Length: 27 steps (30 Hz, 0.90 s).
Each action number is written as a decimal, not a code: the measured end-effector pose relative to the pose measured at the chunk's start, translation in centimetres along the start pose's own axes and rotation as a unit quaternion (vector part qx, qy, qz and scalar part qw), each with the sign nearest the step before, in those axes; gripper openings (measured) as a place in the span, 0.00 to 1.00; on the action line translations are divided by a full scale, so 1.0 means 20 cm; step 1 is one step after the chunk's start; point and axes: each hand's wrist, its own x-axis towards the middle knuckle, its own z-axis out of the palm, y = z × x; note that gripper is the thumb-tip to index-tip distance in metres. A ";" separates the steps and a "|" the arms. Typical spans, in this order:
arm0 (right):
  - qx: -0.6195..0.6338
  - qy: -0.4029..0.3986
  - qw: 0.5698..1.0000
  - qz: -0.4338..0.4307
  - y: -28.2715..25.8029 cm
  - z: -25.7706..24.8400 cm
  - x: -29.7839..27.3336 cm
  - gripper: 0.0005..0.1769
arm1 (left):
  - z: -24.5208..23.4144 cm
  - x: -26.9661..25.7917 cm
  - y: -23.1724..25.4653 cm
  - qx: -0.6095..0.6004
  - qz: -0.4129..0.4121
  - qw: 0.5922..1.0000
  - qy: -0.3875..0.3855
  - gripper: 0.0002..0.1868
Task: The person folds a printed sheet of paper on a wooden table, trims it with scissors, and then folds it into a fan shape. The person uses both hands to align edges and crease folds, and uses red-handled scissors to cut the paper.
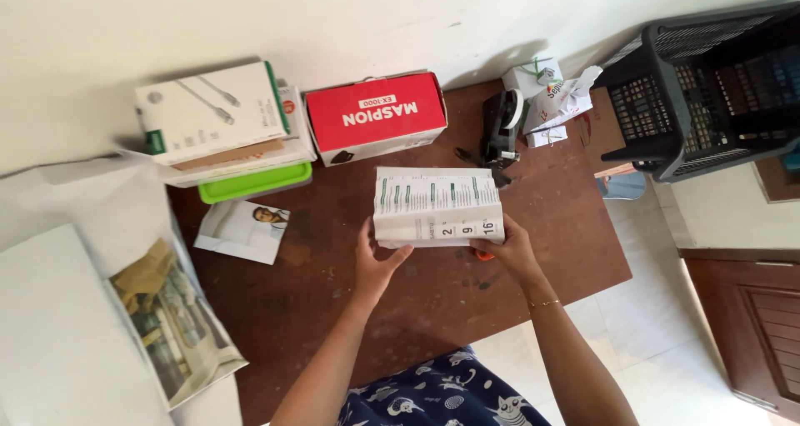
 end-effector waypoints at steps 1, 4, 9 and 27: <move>0.026 -0.004 1.000 -0.012 -0.03 0.03 -0.04 0.25 | -0.02 0.02 0.02 -0.045 -0.023 0.998 -0.024 0.60; 0.057 0.014 0.997 -0.048 -0.11 0.12 -0.17 0.24 | -0.10 0.04 0.11 -0.133 -0.095 0.984 -0.069 0.59; 0.112 0.068 0.986 -0.099 -0.15 0.27 -0.36 0.19 | -0.13 -0.07 0.29 -0.245 -0.205 0.948 0.014 0.66; 0.442 0.209 0.862 -0.130 -0.39 0.84 -0.53 0.36 | 0.04 -0.26 0.49 -0.382 -0.028 0.922 0.055 0.53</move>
